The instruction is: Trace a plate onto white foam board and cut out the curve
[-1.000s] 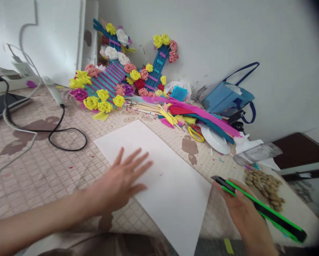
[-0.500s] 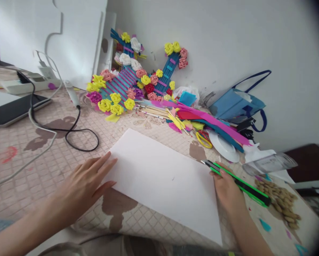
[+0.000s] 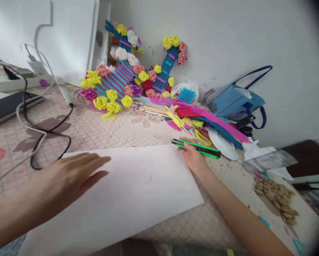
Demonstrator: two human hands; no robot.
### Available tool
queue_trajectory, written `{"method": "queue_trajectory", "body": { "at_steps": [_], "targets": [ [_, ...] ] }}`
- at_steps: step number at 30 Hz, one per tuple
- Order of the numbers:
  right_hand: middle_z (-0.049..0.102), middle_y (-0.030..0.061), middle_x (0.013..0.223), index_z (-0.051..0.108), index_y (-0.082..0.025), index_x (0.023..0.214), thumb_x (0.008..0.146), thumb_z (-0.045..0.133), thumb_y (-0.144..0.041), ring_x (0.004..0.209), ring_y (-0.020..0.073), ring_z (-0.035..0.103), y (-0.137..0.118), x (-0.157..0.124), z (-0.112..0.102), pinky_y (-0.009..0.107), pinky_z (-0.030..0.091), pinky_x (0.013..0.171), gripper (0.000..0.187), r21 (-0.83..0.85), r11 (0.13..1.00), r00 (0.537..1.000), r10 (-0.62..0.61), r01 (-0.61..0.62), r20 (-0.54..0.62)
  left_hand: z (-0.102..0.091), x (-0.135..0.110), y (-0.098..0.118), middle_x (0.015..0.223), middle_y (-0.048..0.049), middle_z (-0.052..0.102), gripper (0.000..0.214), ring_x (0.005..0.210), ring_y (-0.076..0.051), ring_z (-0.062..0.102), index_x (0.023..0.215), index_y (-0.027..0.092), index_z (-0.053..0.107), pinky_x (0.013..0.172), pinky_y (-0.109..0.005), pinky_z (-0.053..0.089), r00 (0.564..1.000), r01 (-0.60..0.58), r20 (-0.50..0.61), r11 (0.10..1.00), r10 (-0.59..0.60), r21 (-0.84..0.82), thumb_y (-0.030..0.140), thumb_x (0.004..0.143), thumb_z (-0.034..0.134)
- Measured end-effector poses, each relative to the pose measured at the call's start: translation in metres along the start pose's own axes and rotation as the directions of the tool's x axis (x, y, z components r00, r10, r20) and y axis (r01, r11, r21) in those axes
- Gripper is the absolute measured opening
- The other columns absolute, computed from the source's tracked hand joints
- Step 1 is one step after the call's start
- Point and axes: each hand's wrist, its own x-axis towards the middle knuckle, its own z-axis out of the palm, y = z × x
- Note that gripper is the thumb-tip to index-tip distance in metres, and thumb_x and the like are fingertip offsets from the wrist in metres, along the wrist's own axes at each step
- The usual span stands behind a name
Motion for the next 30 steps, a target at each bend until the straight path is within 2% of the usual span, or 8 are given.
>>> {"method": "queue_trajectory", "body": {
  "at_steps": [2, 4, 6, 9, 12, 15, 19, 30],
  "targets": [
    [0.067, 0.0012, 0.091, 0.07, -0.024, 0.09, 0.076, 0.063, -0.023, 0.073, 0.0141, 0.062, 0.0, 0.006, -0.002, 0.031, 0.052, 0.07, 0.015, -0.019, 1.0, 0.999, 0.0, 0.001, 0.045, 0.006, 0.026, 0.02, 0.111, -0.0065, 0.068, 0.031, 0.097, -0.024, 0.064, 0.115, 0.02, 0.062, 0.083, -0.036, 0.049, 0.961, -0.264, 0.075, 0.964, 0.266, -0.034, 0.035, 0.096, 0.043],
    [0.066, 0.0017, 0.092, 0.069, -0.023, 0.093, 0.077, 0.064, -0.026, 0.076, 0.0153, 0.063, -0.001, 0.009, -0.009, 0.033, 0.053, 0.074, 0.017, -0.081, 0.997, 0.998, -0.015, 0.021, 0.065, 0.017, 0.05, 0.038, 0.118, -0.0083, 0.066, 0.027, 0.105, -0.023, 0.062, 0.115, 0.016, 0.061, 0.092, -0.035, 0.047, 0.898, -0.416, 0.107, 0.903, 0.426, -0.105, 0.026, 0.094, 0.048],
    [0.066, 0.0027, 0.097, 0.068, -0.023, 0.098, 0.078, 0.065, -0.03, 0.079, 0.0168, 0.065, -0.004, 0.008, -0.018, 0.035, 0.052, 0.079, 0.022, -0.198, 0.979, 0.998, -0.035, 0.045, 0.058, 0.031, 0.072, 0.053, 0.127, -0.0104, 0.06, 0.029, 0.117, -0.025, 0.055, 0.118, 0.013, 0.06, 0.101, -0.037, 0.042, 0.831, -0.517, 0.146, 0.842, 0.537, -0.156, 0.019, 0.089, 0.055],
    [0.066, 0.0037, 0.102, 0.064, -0.025, 0.107, 0.08, 0.065, -0.035, 0.082, 0.0185, 0.066, -0.007, 0.003, -0.034, 0.038, 0.052, 0.083, 0.029, -0.377, 0.925, 0.998, -0.04, 0.056, 0.049, 0.053, 0.1, 0.066, 0.139, -0.0144, 0.05, 0.036, 0.129, -0.027, 0.045, 0.123, 0.01, 0.056, 0.11, -0.042, 0.032, 0.736, -0.622, 0.161, 0.751, 0.657, -0.222, 0.023, 0.089, 0.058],
    [0.069, 0.0023, 0.086, 0.063, -0.026, 0.109, 0.082, 0.063, -0.038, 0.078, 0.0198, 0.067, -0.009, -0.002, -0.046, 0.041, 0.052, 0.084, 0.03, -0.496, 0.865, 0.995, -0.036, 0.079, 0.095, 0.07, 0.119, 0.074, 0.144, -0.0151, 0.043, 0.041, 0.134, -0.026, 0.038, 0.129, 0.01, 0.051, 0.114, -0.043, 0.024, 0.662, -0.678, 0.169, 0.679, 0.73, -0.281, 0.031, 0.093, 0.052],
    [0.069, 0.0016, 0.08, 0.064, -0.026, 0.107, 0.083, 0.063, -0.04, 0.074, 0.0203, 0.067, -0.009, -0.004, -0.054, 0.042, 0.053, 0.082, 0.028, -0.531, 0.842, 0.99, -0.024, 0.094, 0.138, 0.08, 0.13, 0.079, 0.148, -0.0136, 0.037, 0.047, 0.137, -0.025, 0.034, 0.135, 0.012, 0.045, 0.116, -0.044, 0.019, 0.636, -0.682, 0.192, 0.661, 0.747, -0.314, 0.037, 0.096, 0.045],
    [0.069, 0.0044, 0.098, 0.066, -0.025, 0.103, 0.084, 0.062, -0.039, 0.076, 0.0196, 0.069, -0.015, -0.004, -0.056, 0.039, 0.055, 0.077, 0.024, -0.521, 0.848, 0.984, -0.003, 0.096, 0.176, 0.085, 0.137, 0.081, 0.15, -0.0134, 0.032, 0.051, 0.139, -0.025, 0.029, 0.139, 0.011, 0.041, 0.116, -0.048, 0.014, 0.618, -0.671, 0.226, 0.655, 0.753, -0.347, 0.04, 0.097, 0.041],
    [0.071, 0.0032, 0.087, 0.066, -0.025, 0.105, 0.084, 0.062, -0.035, 0.077, 0.019, 0.07, -0.029, 0.002, -0.055, 0.035, 0.057, 0.074, 0.024, -0.546, 0.827, 0.945, 0.058, 0.135, 0.322, 0.092, 0.137, 0.08, 0.149, -0.0138, 0.035, 0.049, 0.138, -0.027, 0.031, 0.139, 0.015, 0.042, 0.116, -0.05, 0.012, 0.635, -0.647, 0.189, 0.649, 0.749, -0.401, 0.038, 0.096, 0.044]
  ]
}}
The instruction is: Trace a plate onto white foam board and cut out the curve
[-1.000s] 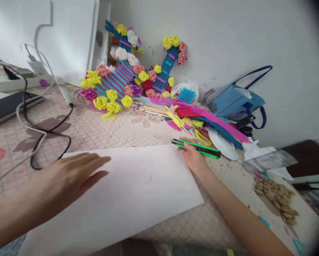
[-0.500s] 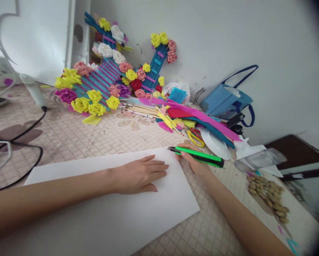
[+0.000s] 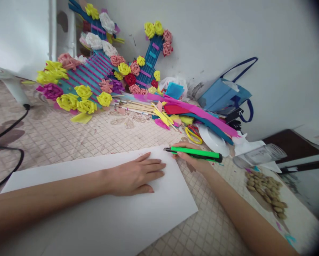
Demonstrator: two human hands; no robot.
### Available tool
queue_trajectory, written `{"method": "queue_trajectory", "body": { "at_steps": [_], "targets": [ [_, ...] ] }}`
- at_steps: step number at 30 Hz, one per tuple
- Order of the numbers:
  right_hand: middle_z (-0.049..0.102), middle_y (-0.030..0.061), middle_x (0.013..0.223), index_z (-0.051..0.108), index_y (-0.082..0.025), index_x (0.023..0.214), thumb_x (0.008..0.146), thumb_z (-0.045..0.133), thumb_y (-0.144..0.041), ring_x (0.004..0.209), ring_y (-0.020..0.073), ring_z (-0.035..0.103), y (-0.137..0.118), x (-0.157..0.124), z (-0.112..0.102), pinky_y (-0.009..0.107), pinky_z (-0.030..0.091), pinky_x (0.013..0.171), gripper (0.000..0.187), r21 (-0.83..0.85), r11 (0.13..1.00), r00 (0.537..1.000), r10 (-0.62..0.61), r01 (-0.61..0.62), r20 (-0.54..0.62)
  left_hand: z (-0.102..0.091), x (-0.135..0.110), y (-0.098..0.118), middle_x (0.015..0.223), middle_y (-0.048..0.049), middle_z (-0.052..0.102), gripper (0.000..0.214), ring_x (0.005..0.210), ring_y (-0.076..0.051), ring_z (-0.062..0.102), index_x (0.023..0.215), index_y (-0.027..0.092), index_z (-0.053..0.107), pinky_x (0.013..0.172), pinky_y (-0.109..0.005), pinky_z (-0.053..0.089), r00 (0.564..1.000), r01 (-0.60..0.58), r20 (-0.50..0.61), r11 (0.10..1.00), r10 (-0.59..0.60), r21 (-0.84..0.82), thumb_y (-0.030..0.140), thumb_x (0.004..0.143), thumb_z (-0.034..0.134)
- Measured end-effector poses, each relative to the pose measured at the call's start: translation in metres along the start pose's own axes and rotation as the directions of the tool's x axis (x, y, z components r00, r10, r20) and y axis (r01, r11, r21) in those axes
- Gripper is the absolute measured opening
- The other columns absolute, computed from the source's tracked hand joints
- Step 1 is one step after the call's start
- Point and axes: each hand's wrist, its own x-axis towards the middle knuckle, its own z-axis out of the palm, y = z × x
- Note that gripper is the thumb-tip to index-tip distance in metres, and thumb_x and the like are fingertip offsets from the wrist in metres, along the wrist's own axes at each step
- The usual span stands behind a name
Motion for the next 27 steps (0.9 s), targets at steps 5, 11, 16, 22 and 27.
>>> {"method": "queue_trajectory", "body": {
  "at_steps": [5, 11, 16, 22, 27],
  "targets": [
    [0.07, 0.0042, 0.098, 0.067, -0.025, 0.104, 0.083, 0.064, -0.033, 0.077, 0.0167, 0.07, 0.003, 0.003, -0.001, 0.032, 0.059, 0.07, 0.022, 0.113, 0.994, 0.999, -0.007, 0.003, 0.033, 0.0, 0.0, 0.0, 0.148, -0.0148, 0.035, 0.049, 0.138, -0.028, 0.031, 0.139, 0.014, 0.042, 0.115, -0.052, 0.013, 1.0, -0.005, -0.011, 1.0, 0.005, -0.009, 0.037, 0.096, 0.045],
    [0.068, 0.0048, 0.102, 0.067, -0.025, 0.105, 0.082, 0.065, -0.033, 0.081, 0.0169, 0.069, 0.002, 0.006, -0.002, 0.033, 0.06, 0.074, 0.024, 0.16, 0.986, 0.996, 0.025, -0.039, 0.084, -0.001, 0.0, 0.0, 0.149, -0.014, 0.035, 0.049, 0.139, -0.026, 0.03, 0.14, 0.016, 0.041, 0.116, -0.049, 0.012, 1.0, 0.003, -0.005, 1.0, -0.003, -0.01, 0.037, 0.096, 0.045],
    [0.066, 0.0049, 0.104, 0.068, -0.025, 0.106, 0.082, 0.066, -0.034, 0.082, 0.0168, 0.07, 0.001, 0.007, -0.004, 0.032, 0.06, 0.074, 0.025, 0.15, 0.987, 0.993, 0.04, -0.056, 0.108, 0.0, 0.0, 0.0, 0.149, -0.0132, 0.034, 0.049, 0.139, -0.025, 0.028, 0.14, 0.016, 0.04, 0.116, -0.048, 0.011, 1.0, 0.008, 0.0, 1.0, -0.008, 0.001, 0.037, 0.096, 0.044],
    [0.065, 0.0057, 0.105, 0.068, -0.024, 0.107, 0.082, 0.066, -0.033, 0.084, 0.018, 0.07, 0.004, 0.008, -0.005, 0.035, 0.06, 0.077, 0.026, 0.143, 0.988, 0.993, 0.035, -0.052, 0.114, 0.0, 0.0, 0.001, 0.15, -0.0127, 0.034, 0.049, 0.14, -0.025, 0.028, 0.14, 0.016, 0.04, 0.116, -0.048, 0.011, 1.0, 0.01, 0.015, 1.0, -0.011, 0.012, 0.038, 0.096, 0.043],
    [0.066, 0.0052, 0.102, 0.068, -0.023, 0.104, 0.081, 0.066, -0.033, 0.081, 0.0168, 0.07, -0.006, 0.01, -0.005, 0.033, 0.06, 0.075, 0.025, 0.124, 0.991, 0.991, 0.04, -0.056, 0.129, 0.0, -0.001, 0.002, 0.15, -0.0128, 0.034, 0.048, 0.139, -0.025, 0.029, 0.14, 0.016, 0.04, 0.116, -0.049, 0.012, 1.0, 0.01, 0.003, 1.0, -0.01, 0.011, 0.037, 0.097, 0.043]
  ]
}}
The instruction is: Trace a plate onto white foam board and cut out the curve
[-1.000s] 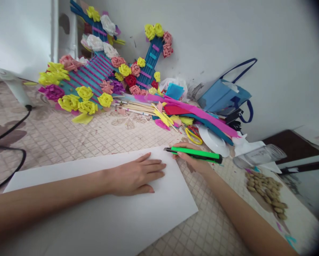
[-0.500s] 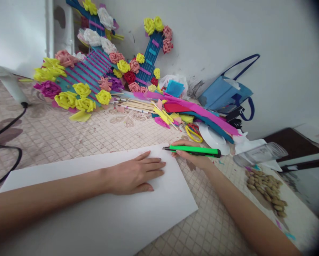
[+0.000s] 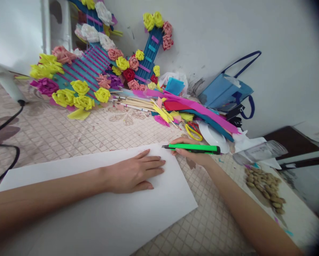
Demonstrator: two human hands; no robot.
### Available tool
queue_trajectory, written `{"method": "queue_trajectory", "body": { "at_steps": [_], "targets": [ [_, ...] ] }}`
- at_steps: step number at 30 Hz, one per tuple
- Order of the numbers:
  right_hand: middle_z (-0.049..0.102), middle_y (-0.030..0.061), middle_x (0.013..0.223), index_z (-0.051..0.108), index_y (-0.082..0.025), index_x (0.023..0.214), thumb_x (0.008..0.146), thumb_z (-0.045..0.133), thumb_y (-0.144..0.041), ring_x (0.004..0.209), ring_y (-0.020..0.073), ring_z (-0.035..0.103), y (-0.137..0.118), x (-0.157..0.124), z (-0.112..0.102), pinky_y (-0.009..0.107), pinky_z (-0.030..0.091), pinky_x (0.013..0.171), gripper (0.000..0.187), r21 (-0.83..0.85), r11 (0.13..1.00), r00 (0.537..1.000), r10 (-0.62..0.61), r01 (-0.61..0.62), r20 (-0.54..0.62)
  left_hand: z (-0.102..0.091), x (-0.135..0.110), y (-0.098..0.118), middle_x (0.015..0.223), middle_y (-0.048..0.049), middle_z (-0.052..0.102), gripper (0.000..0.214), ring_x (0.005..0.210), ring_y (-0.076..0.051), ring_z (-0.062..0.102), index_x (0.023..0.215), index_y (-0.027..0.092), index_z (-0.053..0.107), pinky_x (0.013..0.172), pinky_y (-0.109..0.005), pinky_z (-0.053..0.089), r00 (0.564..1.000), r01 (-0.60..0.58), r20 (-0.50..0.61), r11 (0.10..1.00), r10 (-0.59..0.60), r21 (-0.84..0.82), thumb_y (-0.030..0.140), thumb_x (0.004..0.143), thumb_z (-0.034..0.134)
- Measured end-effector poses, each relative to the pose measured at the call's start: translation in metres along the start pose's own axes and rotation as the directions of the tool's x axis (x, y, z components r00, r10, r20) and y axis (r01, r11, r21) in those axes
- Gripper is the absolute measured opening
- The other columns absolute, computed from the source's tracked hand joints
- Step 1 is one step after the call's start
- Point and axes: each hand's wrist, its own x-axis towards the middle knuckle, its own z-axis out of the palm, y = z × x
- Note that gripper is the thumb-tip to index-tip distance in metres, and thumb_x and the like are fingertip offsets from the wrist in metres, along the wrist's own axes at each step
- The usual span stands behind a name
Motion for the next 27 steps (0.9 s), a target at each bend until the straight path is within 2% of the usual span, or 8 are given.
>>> {"method": "queue_trajectory", "body": {
  "at_steps": [9, 15, 19, 27],
  "targets": [
    [0.068, 0.0051, 0.096, 0.066, -0.022, 0.107, 0.084, 0.063, -0.035, 0.08, 0.0171, 0.069, -0.001, 0.001, -0.005, 0.032, 0.06, 0.074, 0.027, -0.079, 0.997, 0.998, -0.008, 0.012, 0.054, -0.001, 0.002, 0.0, 0.149, -0.0118, 0.036, 0.045, 0.138, -0.027, 0.031, 0.138, 0.02, 0.043, 0.114, -0.052, 0.015, 1.0, 0.009, 0.003, 1.0, -0.009, 0.002, 0.035, 0.096, 0.043],
    [0.068, 0.0045, 0.098, 0.067, -0.022, 0.106, 0.082, 0.065, -0.034, 0.082, 0.0167, 0.069, -0.001, 0.002, -0.005, 0.031, 0.059, 0.075, 0.026, -0.035, 0.999, 0.998, -0.001, 0.004, 0.069, 0.0, 0.001, 0.0, 0.148, -0.0121, 0.038, 0.044, 0.137, -0.027, 0.033, 0.138, 0.021, 0.044, 0.114, -0.052, 0.016, 1.0, 0.0, -0.026, 1.0, 0.0, -0.007, 0.034, 0.095, 0.045],
    [0.066, 0.0048, 0.1, 0.067, -0.023, 0.106, 0.082, 0.065, -0.033, 0.081, 0.017, 0.07, 0.002, 0.0, -0.002, 0.032, 0.059, 0.076, 0.026, 0.004, 1.0, 1.0, -0.012, 0.012, 0.021, -0.001, 0.001, 0.001, 0.148, -0.0129, 0.037, 0.044, 0.137, -0.028, 0.032, 0.138, 0.019, 0.044, 0.114, -0.053, 0.016, 1.0, 0.004, -0.009, 1.0, -0.004, -0.002, 0.033, 0.095, 0.044],
    [0.066, 0.0056, 0.103, 0.067, -0.024, 0.104, 0.082, 0.064, -0.036, 0.083, 0.0188, 0.069, 0.007, -0.003, -0.003, 0.035, 0.059, 0.076, 0.026, -0.033, 0.998, 0.998, -0.055, 0.054, -0.039, 0.001, 0.0, 0.0, 0.147, -0.0126, 0.038, 0.044, 0.137, -0.027, 0.034, 0.137, 0.02, 0.045, 0.114, -0.053, 0.016, 0.999, -0.005, -0.044, 1.0, 0.004, -0.025, 0.033, 0.095, 0.046]
  ]
}}
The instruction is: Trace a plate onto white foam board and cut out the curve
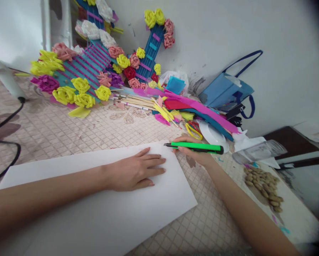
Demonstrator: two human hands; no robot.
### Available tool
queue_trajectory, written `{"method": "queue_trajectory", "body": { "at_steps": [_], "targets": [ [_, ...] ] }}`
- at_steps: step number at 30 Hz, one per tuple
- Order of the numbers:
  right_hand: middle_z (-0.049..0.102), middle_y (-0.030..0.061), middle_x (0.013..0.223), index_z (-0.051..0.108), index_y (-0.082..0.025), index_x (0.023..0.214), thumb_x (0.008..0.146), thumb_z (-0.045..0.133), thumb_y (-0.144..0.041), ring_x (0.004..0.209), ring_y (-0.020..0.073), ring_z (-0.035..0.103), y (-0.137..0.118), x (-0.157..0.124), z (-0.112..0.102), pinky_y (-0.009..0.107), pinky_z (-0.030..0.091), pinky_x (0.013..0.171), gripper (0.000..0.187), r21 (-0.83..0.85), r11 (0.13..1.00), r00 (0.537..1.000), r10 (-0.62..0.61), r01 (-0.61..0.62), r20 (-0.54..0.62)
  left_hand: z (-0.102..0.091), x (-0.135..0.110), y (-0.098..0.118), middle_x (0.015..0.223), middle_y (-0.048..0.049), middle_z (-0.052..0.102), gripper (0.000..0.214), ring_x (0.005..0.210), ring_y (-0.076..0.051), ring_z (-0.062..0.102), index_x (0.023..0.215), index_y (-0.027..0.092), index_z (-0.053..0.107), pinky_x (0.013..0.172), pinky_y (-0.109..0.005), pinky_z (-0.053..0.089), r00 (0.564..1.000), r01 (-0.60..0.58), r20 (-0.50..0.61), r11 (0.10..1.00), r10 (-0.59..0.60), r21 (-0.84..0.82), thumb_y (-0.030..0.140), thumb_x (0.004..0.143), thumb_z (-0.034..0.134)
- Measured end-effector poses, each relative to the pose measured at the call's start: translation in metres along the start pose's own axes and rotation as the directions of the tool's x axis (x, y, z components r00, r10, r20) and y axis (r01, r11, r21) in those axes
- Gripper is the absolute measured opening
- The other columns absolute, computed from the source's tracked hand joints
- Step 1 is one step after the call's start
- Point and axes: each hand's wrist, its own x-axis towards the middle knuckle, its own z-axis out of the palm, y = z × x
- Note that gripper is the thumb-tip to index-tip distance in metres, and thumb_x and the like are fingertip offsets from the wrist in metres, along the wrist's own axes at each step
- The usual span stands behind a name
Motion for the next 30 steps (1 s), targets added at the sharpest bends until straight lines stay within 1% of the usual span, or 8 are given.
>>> {"method": "queue_trajectory", "body": {
  "at_steps": [7, 14, 18, 23, 27, 30],
  "targets": [
    [0.067, 0.005, 0.101, 0.068, -0.024, 0.104, 0.082, 0.064, -0.036, 0.082, 0.018, 0.068, -0.01, 0.002, 0.004, 0.033, 0.059, 0.074, 0.025, -0.075, 0.997, 1.0, -0.004, 0.005, 0.002, -0.002, 0.001, 0.001, 0.15, -0.0119, 0.034, 0.045, 0.139, -0.025, 0.029, 0.139, 0.019, 0.043, 0.115, -0.052, 0.013, 0.998, 0.023, 0.065, 0.999, -0.026, 0.045, 0.034, 0.097, 0.041],
    [0.066, 0.0048, 0.102, 0.067, -0.024, 0.105, 0.083, 0.063, -0.032, 0.086, 0.0184, 0.068, -0.006, 0.003, 0.003, 0.033, 0.059, 0.075, 0.024, -0.071, 0.997, 1.0, -0.011, 0.012, 0.019, -0.002, 0.001, 0.001, 0.149, -0.0123, 0.035, 0.044, 0.138, -0.025, 0.031, 0.138, 0.02, 0.043, 0.115, -0.052, 0.014, 0.999, 0.015, 0.052, 0.999, -0.017, 0.045, 0.034, 0.096, 0.042],
    [0.066, 0.0044, 0.103, 0.067, -0.024, 0.106, 0.084, 0.063, -0.032, 0.084, 0.0176, 0.068, -0.006, 0.003, 0.004, 0.033, 0.058, 0.076, 0.024, -0.079, 0.997, 1.0, -0.002, 0.003, 0.019, -0.002, 0.001, 0.001, 0.149, -0.0127, 0.035, 0.044, 0.138, -0.026, 0.031, 0.138, 0.02, 0.044, 0.115, -0.052, 0.014, 0.999, 0.011, 0.041, 0.999, -0.012, 0.033, 0.033, 0.096, 0.043],
    [0.066, 0.0045, 0.103, 0.067, -0.024, 0.107, 0.084, 0.062, -0.034, 0.09, 0.0187, 0.067, -0.011, 0.003, 0.005, 0.032, 0.057, 0.078, 0.026, -0.142, 0.99, 0.999, 0.018, -0.014, 0.027, -0.002, 0.001, 0.001, 0.148, -0.0136, 0.037, 0.045, 0.137, -0.027, 0.033, 0.138, 0.019, 0.044, 0.114, -0.053, 0.015, 1.0, 0.005, 0.022, 1.0, -0.005, 0.007, 0.032, 0.095, 0.046],
    [0.065, 0.0041, 0.105, 0.066, -0.025, 0.107, 0.083, 0.063, -0.035, 0.092, 0.0184, 0.066, -0.013, 0.004, 0.004, 0.033, 0.057, 0.081, 0.026, -0.139, 0.99, 0.997, 0.042, -0.034, 0.059, -0.001, 0.0, 0.0, 0.149, -0.0135, 0.036, 0.044, 0.138, -0.026, 0.032, 0.138, 0.019, 0.044, 0.114, -0.053, 0.015, 0.999, 0.004, 0.035, 1.0, -0.005, 0.018, 0.033, 0.096, 0.044],
    [0.065, 0.0042, 0.106, 0.066, -0.025, 0.106, 0.083, 0.063, -0.036, 0.092, 0.0191, 0.066, -0.013, 0.004, 0.005, 0.034, 0.057, 0.08, 0.026, -0.123, 0.991, 0.997, 0.052, -0.045, 0.049, -0.002, 0.001, 0.0, 0.149, -0.0133, 0.035, 0.044, 0.138, -0.026, 0.031, 0.138, 0.019, 0.044, 0.114, -0.054, 0.015, 0.999, 0.009, 0.043, 1.0, -0.01, 0.021, 0.032, 0.096, 0.043]
  ]
}}
